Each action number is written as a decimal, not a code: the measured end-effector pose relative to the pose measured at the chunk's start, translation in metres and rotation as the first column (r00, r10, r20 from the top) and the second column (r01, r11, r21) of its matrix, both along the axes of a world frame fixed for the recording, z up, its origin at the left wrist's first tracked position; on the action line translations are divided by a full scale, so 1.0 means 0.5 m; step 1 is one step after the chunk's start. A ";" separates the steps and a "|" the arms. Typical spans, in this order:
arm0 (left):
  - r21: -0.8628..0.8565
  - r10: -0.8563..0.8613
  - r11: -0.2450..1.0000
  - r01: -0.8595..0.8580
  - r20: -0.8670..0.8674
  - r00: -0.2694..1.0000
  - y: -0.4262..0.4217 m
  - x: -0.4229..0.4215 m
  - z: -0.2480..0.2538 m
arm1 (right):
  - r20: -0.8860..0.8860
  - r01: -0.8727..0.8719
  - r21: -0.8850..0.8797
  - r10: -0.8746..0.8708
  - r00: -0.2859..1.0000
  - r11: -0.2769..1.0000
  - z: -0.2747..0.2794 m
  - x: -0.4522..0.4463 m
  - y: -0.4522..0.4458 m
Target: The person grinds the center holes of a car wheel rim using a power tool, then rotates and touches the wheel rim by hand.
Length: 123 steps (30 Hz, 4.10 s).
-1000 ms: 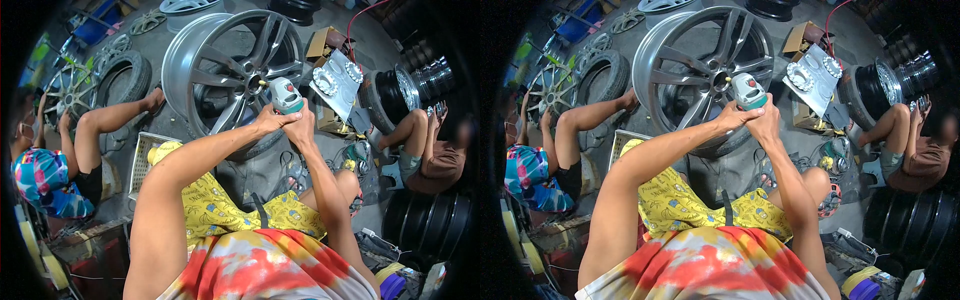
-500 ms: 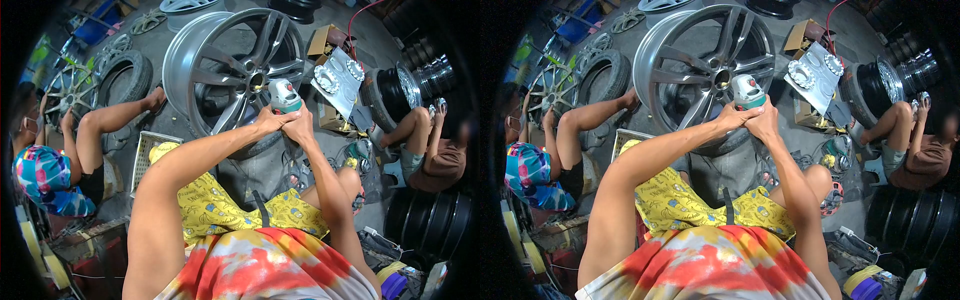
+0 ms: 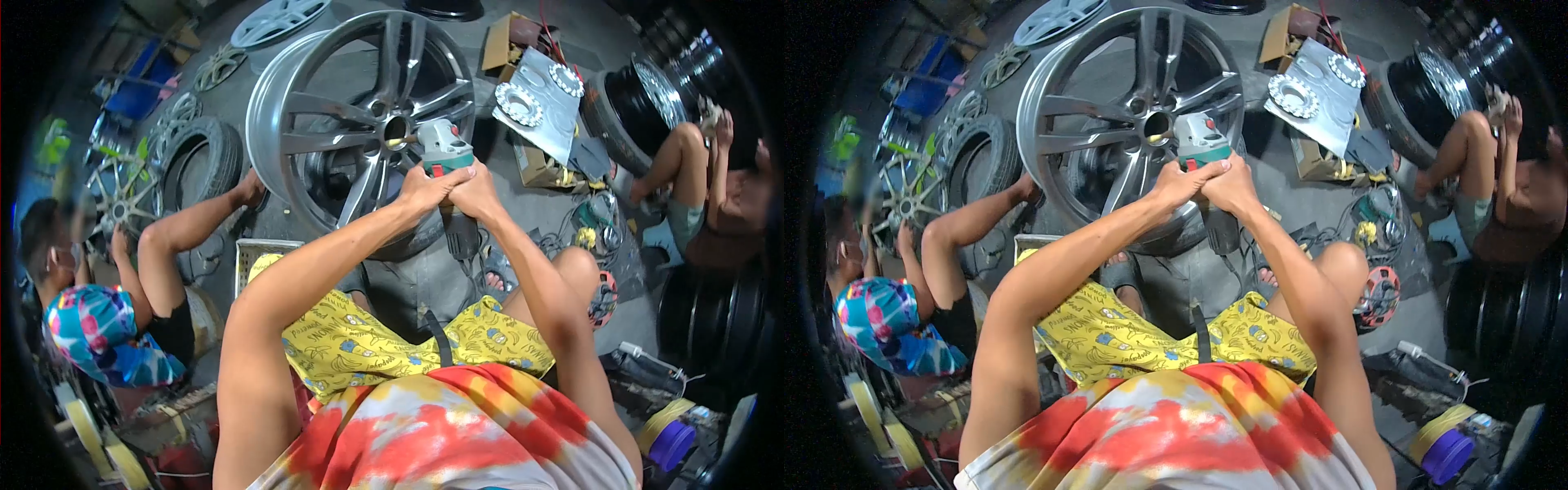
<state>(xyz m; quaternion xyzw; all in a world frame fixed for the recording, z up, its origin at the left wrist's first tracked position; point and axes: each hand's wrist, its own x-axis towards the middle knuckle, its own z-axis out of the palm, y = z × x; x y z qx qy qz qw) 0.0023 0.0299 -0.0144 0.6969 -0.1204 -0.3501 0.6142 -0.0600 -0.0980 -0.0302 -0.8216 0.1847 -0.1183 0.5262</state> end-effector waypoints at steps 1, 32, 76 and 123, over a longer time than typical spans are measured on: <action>0.031 -0.009 0.999 0.008 0.017 1.000 -0.003 0.005 -0.001 | -0.009 0.015 0.010 -0.014 1.000 1.000 -0.008 0.005 0.000; -0.318 -0.159 0.938 0.137 -0.044 0.986 0.012 0.022 -0.063 | 0.153 0.048 -0.469 0.027 0.988 0.882 0.035 0.007 0.019; -0.232 -0.033 0.972 0.026 -0.027 0.999 -0.005 -0.008 -0.006 | 0.115 0.010 -0.398 0.039 0.993 0.917 0.071 -0.006 0.003; -0.267 -0.139 0.956 0.125 -0.032 0.990 0.002 0.019 -0.018 | 0.086 -0.033 -0.466 0.083 0.993 0.884 0.083 0.000 0.005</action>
